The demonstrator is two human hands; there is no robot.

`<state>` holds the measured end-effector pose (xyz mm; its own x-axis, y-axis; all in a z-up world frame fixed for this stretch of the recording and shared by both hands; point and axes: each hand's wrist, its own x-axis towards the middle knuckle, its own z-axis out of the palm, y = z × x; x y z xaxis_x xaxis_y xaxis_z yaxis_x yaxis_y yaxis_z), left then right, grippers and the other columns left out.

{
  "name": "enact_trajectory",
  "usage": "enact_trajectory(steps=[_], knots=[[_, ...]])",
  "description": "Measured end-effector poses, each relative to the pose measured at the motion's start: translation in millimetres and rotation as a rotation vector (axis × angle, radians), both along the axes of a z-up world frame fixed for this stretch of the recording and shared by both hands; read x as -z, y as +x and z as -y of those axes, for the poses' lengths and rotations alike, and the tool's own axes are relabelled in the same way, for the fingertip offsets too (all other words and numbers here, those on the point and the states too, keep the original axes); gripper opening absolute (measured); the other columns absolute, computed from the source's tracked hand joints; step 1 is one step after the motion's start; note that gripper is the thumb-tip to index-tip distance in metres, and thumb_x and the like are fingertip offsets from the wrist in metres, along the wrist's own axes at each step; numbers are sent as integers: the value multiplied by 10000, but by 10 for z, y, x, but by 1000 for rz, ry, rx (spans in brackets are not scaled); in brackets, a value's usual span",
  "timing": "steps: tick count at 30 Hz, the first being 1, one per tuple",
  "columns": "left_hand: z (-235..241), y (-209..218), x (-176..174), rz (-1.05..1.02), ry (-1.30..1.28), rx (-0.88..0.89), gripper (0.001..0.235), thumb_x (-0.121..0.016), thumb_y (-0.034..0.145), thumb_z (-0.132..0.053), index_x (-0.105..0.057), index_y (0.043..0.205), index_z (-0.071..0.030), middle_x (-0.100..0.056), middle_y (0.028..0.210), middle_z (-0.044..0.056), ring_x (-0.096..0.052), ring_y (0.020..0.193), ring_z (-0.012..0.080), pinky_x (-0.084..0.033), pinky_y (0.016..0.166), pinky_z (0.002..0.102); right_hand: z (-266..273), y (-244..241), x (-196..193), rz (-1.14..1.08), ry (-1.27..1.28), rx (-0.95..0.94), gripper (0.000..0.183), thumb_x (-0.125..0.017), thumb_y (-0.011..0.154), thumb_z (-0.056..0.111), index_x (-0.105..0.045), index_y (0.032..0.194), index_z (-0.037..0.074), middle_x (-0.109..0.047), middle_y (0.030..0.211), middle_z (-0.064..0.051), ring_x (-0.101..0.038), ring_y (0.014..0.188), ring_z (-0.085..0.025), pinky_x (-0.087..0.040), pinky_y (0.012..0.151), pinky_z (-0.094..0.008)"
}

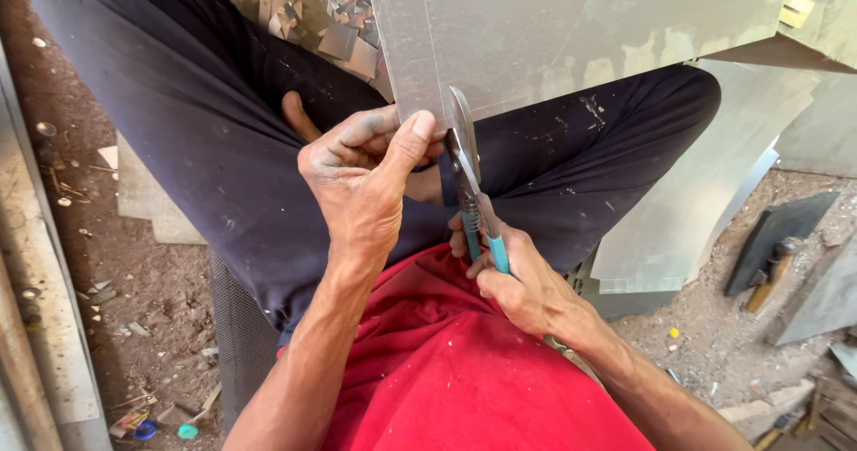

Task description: The person uses hand shears to cut small rectangular pieces from the edge of a large metal sheet while sitting on the floor.

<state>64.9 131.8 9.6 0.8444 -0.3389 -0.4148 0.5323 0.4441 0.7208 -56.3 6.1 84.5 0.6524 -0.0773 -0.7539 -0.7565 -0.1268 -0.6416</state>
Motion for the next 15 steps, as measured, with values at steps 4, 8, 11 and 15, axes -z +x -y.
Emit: enact_trajectory(steps=[4,8,11,15], knots=[[-13,7,17,0,14,12,173,-777,952,-63,-737,1064,62,-771,929,133,-750,799,158,-657,752,301,18,79,-64,-137,-72,-23,611,-501,639,142,-527,1238,22,-597,918,-74,-531,710,-179,-501,697,-317],[-2,13,-2,-20,23,9,165,-773,950,-47,-739,1059,71,-772,930,143,-754,802,162,-659,741,303,50,82,-29,-122,-163,-61,312,-507,688,106,-580,977,11,-585,760,-72,-516,652,-181,-470,629,-339],[-2,38,-15,-5,52,22,143,-768,940,-67,-734,1020,46,-763,878,100,-729,749,133,-628,703,275,61,34,48,-46,-238,-71,160,-527,737,100,-587,853,6,-570,659,-75,-518,593,-178,-460,589,-342],[54,226,97,369,342,51,330,-759,1052,-173,-631,810,12,-504,679,-23,-432,608,51,-341,549,235,86,-17,115,-10,-304,-90,121,-535,756,93,-603,818,14,-547,585,-96,-525,539,-186,-451,548,-355]])
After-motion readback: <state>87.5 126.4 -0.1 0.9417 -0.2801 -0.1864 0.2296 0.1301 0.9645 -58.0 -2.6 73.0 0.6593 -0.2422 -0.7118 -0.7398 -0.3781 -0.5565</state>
